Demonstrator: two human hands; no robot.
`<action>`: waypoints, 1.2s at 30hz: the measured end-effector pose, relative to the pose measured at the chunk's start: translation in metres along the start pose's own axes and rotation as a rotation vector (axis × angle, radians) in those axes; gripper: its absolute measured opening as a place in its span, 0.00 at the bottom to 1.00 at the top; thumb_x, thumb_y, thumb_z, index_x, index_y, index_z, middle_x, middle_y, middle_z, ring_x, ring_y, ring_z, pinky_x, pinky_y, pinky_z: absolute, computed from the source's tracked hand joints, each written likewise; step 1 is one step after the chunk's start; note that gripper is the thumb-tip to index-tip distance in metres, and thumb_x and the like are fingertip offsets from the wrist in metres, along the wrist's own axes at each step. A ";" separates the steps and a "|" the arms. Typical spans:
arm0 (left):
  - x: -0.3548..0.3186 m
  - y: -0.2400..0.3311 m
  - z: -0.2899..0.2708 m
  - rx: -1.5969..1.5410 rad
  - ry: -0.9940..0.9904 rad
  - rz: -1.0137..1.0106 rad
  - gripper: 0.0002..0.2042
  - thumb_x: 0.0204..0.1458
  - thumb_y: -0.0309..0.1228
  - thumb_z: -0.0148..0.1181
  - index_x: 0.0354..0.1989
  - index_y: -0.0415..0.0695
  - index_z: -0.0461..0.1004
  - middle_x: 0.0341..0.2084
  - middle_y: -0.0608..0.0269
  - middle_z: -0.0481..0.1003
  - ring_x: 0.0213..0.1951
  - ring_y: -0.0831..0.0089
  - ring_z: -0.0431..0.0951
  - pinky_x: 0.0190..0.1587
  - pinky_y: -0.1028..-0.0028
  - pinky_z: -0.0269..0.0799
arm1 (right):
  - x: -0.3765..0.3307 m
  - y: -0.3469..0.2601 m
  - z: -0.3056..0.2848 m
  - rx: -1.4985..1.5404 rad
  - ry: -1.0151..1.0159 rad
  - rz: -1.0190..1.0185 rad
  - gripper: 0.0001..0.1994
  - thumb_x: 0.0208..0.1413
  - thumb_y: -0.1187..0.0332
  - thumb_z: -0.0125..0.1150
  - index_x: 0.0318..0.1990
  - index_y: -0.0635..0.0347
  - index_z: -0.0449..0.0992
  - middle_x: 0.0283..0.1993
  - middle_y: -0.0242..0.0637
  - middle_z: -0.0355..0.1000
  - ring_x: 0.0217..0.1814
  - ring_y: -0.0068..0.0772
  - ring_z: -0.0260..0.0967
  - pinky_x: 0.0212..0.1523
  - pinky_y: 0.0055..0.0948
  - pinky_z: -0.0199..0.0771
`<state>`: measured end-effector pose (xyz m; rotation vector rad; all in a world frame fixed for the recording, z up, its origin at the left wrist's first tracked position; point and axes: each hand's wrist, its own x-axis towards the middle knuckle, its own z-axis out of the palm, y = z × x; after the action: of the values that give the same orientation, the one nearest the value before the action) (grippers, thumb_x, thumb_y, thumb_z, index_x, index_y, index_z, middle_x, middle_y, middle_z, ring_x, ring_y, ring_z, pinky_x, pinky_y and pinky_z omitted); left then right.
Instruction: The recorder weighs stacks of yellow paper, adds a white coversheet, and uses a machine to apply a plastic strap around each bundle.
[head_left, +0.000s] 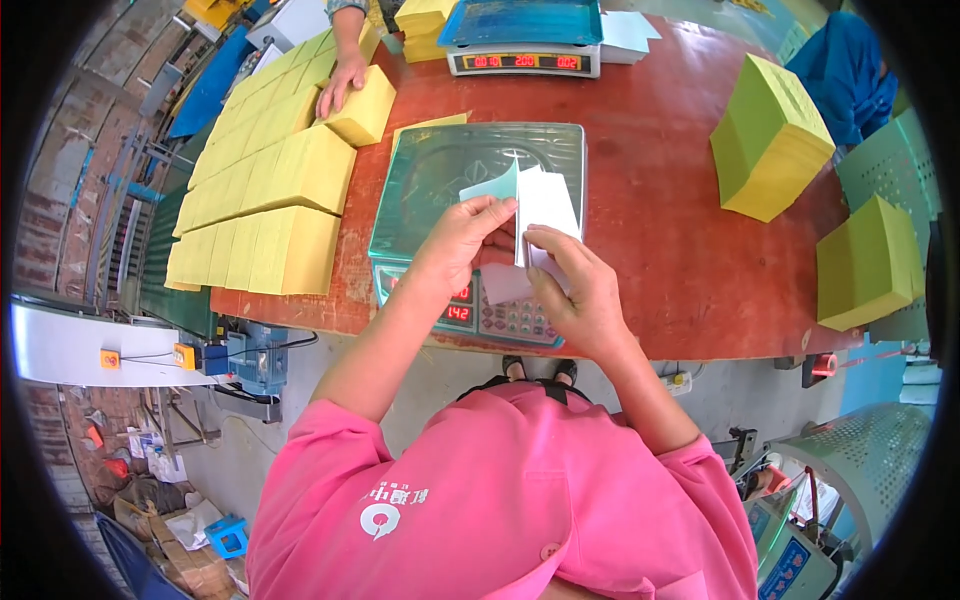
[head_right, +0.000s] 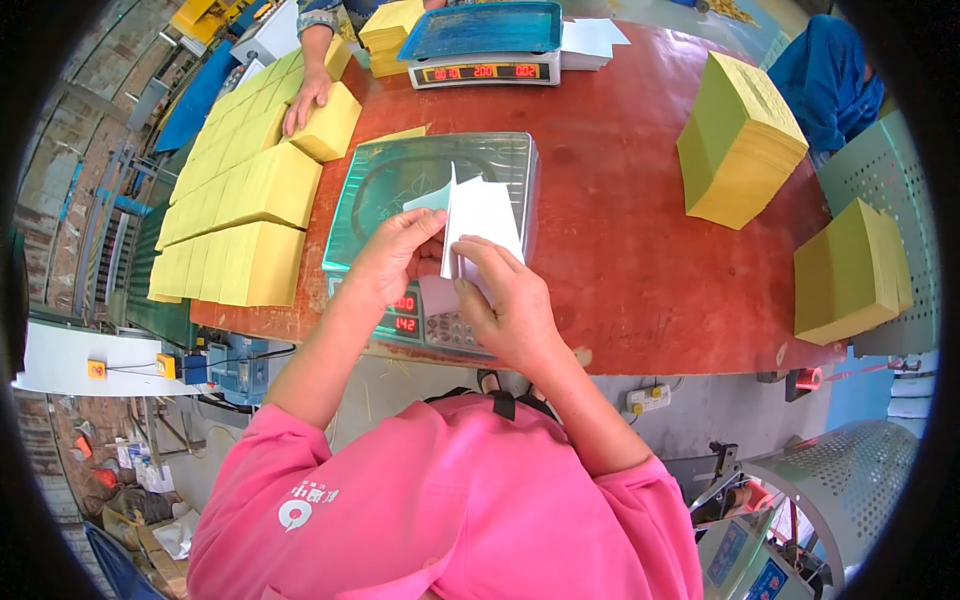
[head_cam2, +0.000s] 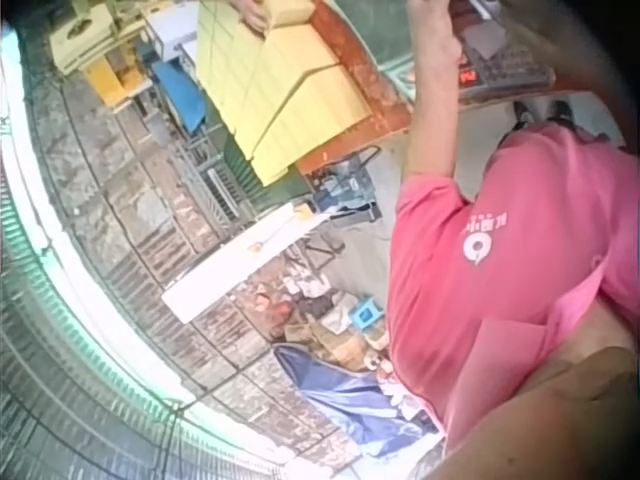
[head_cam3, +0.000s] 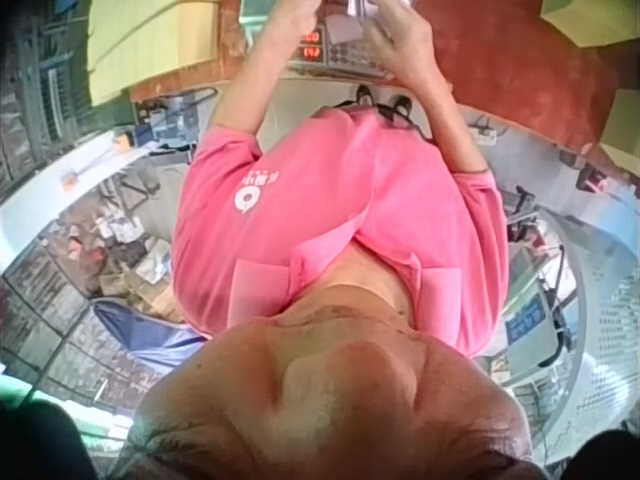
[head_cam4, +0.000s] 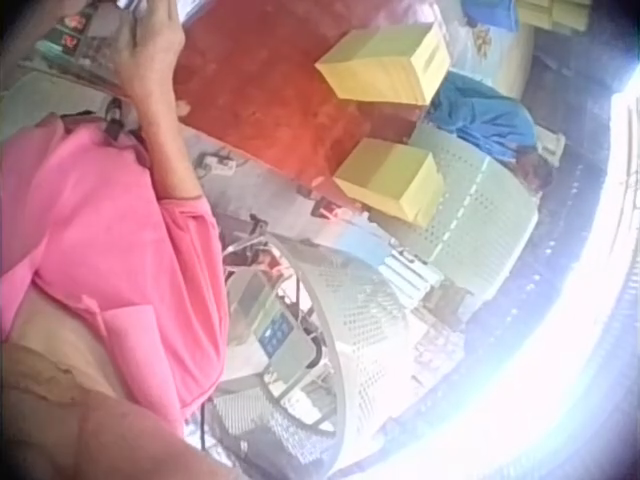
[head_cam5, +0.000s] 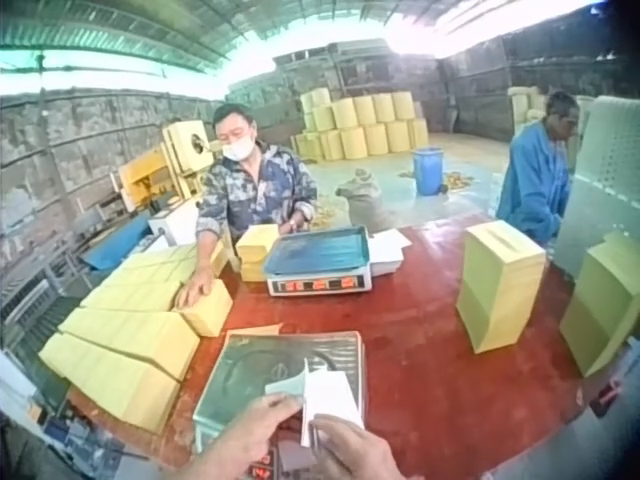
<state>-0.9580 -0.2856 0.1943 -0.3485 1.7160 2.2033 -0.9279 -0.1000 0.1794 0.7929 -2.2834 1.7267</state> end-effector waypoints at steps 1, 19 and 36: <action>-0.001 0.000 0.000 -0.005 0.009 0.005 0.14 0.58 0.42 0.59 0.36 0.42 0.74 0.30 0.61 0.77 0.31 0.74 0.79 0.33 0.73 0.78 | 0.000 0.000 0.000 -0.001 -0.002 0.009 0.17 0.51 0.77 0.59 0.51 0.62 0.72 0.52 0.50 0.73 0.50 0.52 0.73 0.48 0.37 0.75; -0.006 -0.022 0.007 -0.035 0.100 0.288 0.09 0.57 0.26 0.55 0.46 0.43 0.72 0.30 0.67 0.74 0.32 0.82 0.75 0.34 0.79 0.74 | -0.002 -0.001 0.002 -0.028 -0.030 0.073 0.21 0.50 0.77 0.59 0.54 0.63 0.72 0.49 0.47 0.74 0.49 0.40 0.74 0.51 0.32 0.73; -0.002 -0.018 0.007 -0.122 0.127 0.210 0.08 0.54 0.32 0.65 0.36 0.43 0.73 0.30 0.68 0.73 0.32 0.81 0.74 0.35 0.78 0.73 | -0.001 0.004 0.001 -0.009 -0.048 0.038 0.21 0.49 0.78 0.59 0.54 0.63 0.72 0.51 0.47 0.73 0.51 0.41 0.74 0.52 0.32 0.73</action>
<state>-0.9487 -0.2745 0.1805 -0.3586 1.7584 2.4925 -0.9287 -0.0994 0.1753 0.8030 -2.3507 1.7305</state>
